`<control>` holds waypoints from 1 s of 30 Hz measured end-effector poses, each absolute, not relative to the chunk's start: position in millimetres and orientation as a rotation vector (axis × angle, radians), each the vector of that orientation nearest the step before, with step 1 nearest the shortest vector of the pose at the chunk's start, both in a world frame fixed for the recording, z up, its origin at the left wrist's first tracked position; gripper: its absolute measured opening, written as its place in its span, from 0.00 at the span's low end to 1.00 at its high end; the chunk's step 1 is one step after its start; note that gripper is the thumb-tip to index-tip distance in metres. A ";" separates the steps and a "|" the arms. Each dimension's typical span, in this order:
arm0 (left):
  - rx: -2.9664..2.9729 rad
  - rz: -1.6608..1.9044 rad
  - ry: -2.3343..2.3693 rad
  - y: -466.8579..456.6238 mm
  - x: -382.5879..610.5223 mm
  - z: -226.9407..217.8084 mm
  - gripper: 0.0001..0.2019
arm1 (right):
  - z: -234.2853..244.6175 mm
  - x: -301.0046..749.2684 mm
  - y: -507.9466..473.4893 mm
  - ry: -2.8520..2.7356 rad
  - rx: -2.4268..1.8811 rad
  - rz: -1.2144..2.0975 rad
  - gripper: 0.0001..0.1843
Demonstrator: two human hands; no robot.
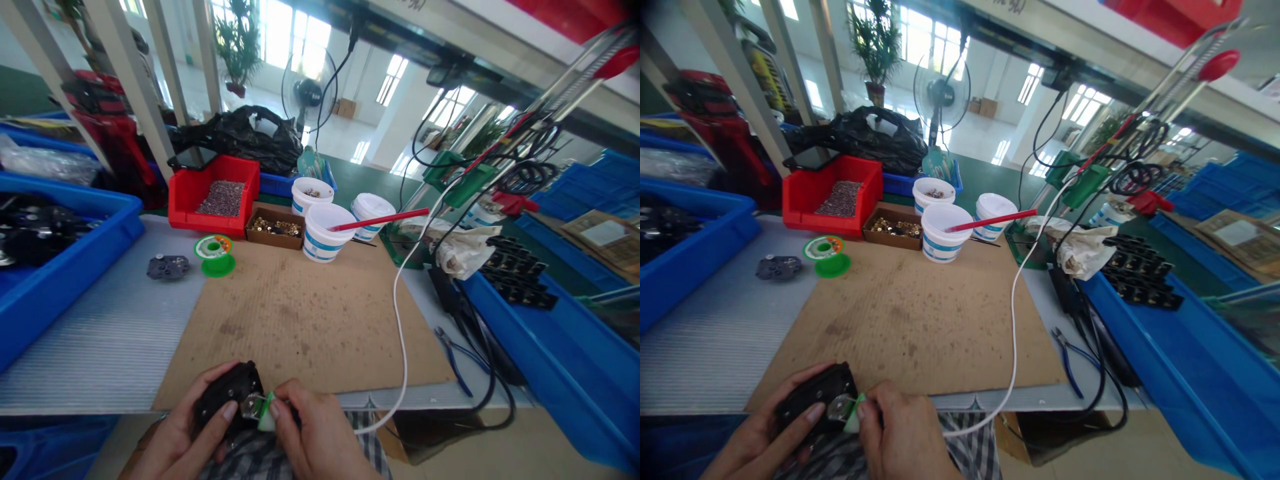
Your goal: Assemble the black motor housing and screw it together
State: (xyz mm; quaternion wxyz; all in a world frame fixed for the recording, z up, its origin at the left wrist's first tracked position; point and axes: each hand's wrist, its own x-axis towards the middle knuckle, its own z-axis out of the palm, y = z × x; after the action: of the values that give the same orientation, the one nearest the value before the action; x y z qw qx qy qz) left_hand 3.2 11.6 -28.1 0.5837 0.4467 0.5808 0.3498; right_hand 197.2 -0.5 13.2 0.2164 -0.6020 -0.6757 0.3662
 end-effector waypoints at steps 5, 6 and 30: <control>0.991 0.789 1.368 13.5 6.6 -23.8 0.27 | 13.4 198.5 1.0 -1.850 -1.674 1.056 0.15; 0.991 0.783 1.362 14.0 6.9 -23.1 0.27 | 13.8 198.7 1.1 -1.849 -1.674 1.056 0.15; 1.393 0.902 1.352 216.1 -63.3 68.1 0.24 | -12.8 286.0 68.6 -1.678 -1.743 0.592 0.31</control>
State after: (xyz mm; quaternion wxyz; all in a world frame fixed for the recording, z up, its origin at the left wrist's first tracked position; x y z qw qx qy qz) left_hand -63.3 216.1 68.1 0.4798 0.5711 0.5541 0.3697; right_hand 286.0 68.6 -12.8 0.3197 -0.6629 -0.6384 0.2254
